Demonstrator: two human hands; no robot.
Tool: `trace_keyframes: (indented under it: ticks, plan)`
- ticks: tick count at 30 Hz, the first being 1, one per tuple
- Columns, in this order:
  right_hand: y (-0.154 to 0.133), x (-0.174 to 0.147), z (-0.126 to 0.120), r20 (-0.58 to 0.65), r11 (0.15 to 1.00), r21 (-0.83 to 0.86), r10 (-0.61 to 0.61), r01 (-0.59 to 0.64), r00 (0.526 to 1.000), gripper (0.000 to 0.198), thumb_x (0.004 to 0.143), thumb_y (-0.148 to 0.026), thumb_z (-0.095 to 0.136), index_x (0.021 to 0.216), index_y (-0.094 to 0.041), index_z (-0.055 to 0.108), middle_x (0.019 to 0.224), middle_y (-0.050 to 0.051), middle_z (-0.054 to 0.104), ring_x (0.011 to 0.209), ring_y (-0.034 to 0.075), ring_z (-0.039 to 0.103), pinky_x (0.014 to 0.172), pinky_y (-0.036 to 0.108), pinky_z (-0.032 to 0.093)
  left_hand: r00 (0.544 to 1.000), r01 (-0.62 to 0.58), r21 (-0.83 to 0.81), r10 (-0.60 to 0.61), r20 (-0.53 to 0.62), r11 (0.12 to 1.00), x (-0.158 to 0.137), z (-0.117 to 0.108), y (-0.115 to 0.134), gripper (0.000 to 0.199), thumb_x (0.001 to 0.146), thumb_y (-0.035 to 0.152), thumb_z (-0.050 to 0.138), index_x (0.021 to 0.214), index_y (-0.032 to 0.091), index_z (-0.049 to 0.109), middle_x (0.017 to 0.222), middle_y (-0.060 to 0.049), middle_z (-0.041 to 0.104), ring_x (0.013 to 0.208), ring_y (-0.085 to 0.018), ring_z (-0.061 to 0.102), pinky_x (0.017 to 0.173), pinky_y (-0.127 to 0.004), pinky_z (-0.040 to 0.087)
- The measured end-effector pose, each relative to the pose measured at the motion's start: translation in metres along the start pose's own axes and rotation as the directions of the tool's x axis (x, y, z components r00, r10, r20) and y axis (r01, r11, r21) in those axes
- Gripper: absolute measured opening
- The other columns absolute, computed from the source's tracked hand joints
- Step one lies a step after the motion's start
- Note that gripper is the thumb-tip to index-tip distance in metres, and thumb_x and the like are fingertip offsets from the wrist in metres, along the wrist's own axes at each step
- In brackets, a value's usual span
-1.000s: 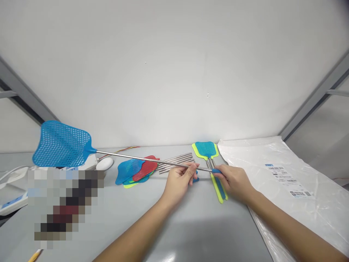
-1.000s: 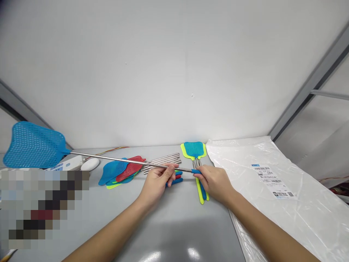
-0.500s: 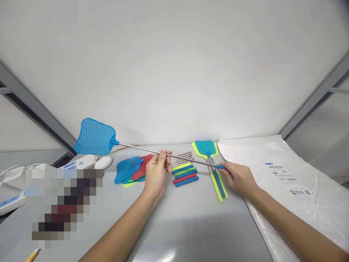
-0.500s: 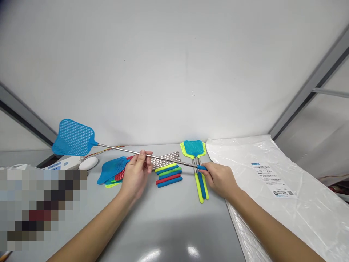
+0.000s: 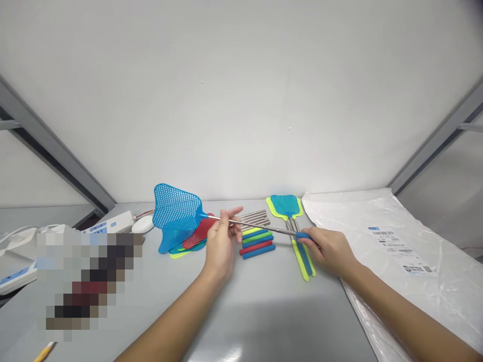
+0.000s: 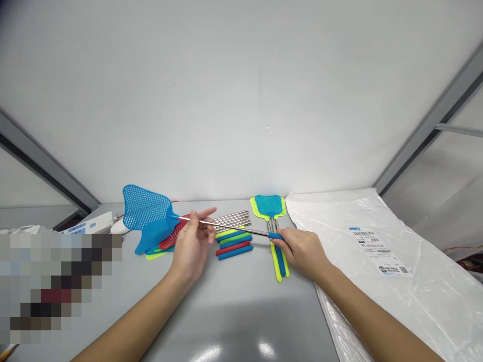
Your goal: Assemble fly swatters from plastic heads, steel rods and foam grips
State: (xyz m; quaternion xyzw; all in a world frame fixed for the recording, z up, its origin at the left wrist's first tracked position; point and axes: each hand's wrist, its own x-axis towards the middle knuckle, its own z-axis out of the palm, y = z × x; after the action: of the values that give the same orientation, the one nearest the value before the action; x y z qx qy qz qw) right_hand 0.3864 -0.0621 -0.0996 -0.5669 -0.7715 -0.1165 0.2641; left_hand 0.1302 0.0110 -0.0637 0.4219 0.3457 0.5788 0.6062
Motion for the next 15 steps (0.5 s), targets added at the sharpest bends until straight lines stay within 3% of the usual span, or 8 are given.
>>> trace_keyframes:
  ticks: [3, 6, 9, 11, 15]
  plan:
    - [0.002, 0.000, -0.001, -0.006, 1.000, -0.005, 0.024, -0.024, 1.000, 0.024, 0.095, -0.036, 0.044, 0.091, -0.020, 0.062, 0.073, 0.000, 0.066, 0.063, 0.012, 0.059, 0.056, 0.023, 0.034, 0.995, -0.060, -0.029, 0.057, -0.085, 0.998, 0.009, -0.006, 0.005, 0.046, 0.086, 0.055, 0.051, 0.100, 0.016, 0.069, 0.073, 0.001, 0.050, 0.051, -0.006, 0.042, 0.052, -0.021, 0.036]
    - [-0.001, 0.000, 0.001, -0.014, 1.000, -0.004, 0.030, -0.030, 0.999, 0.023, 0.095, -0.036, 0.044, 0.093, -0.020, 0.062, 0.073, 0.000, 0.066, 0.063, 0.012, 0.059, 0.056, 0.023, 0.035, 0.994, -0.068, 0.041, 0.071, -0.084, 0.997, 0.006, -0.002, -0.001, 0.045, 0.086, 0.056, 0.049, 0.098, 0.017, 0.070, 0.068, 0.002, 0.049, 0.051, -0.007, 0.040, 0.055, -0.021, 0.037]
    - [-0.009, 0.001, 0.004, 0.004, 1.000, 0.013, 0.000, 0.000, 1.000, 0.024, 0.096, -0.035, 0.043, 0.096, -0.019, 0.062, 0.076, 0.002, 0.067, 0.065, 0.013, 0.060, 0.058, 0.023, 0.037, 0.996, 0.003, 0.186, -0.019, 0.083, 0.983, -0.009, 0.009, -0.017, 0.049, 0.086, 0.059, 0.047, 0.102, 0.019, 0.071, 0.055, 0.002, 0.046, 0.056, -0.011, 0.045, 0.063, -0.023, 0.041]
    - [-0.014, 0.002, 0.006, 0.020, 0.999, 0.029, -0.036, 0.035, 0.999, 0.025, 0.096, -0.035, 0.042, 0.098, -0.019, 0.062, 0.077, 0.003, 0.068, 0.065, 0.013, 0.061, 0.058, 0.024, 0.038, 0.966, 0.068, 0.240, -0.124, 0.227, 0.968, -0.020, 0.017, -0.025, 0.051, 0.086, 0.059, 0.046, 0.110, 0.020, 0.069, 0.059, -0.001, 0.053, 0.067, -0.015, 0.052, 0.074, -0.027, 0.043]
    - [-0.018, 0.003, 0.005, 0.022, 0.998, 0.049, -0.028, 0.027, 0.999, 0.027, 0.096, -0.035, 0.041, 0.098, -0.018, 0.062, 0.075, 0.002, 0.067, 0.064, 0.013, 0.061, 0.057, 0.023, 0.038, 0.940, 0.162, 0.202, -0.214, 0.267, 0.966, -0.030, 0.021, -0.027, 0.056, 0.086, 0.060, 0.046, 0.126, 0.024, 0.059, 0.068, -0.002, 0.057, 0.080, -0.018, 0.057, 0.088, -0.033, 0.042]
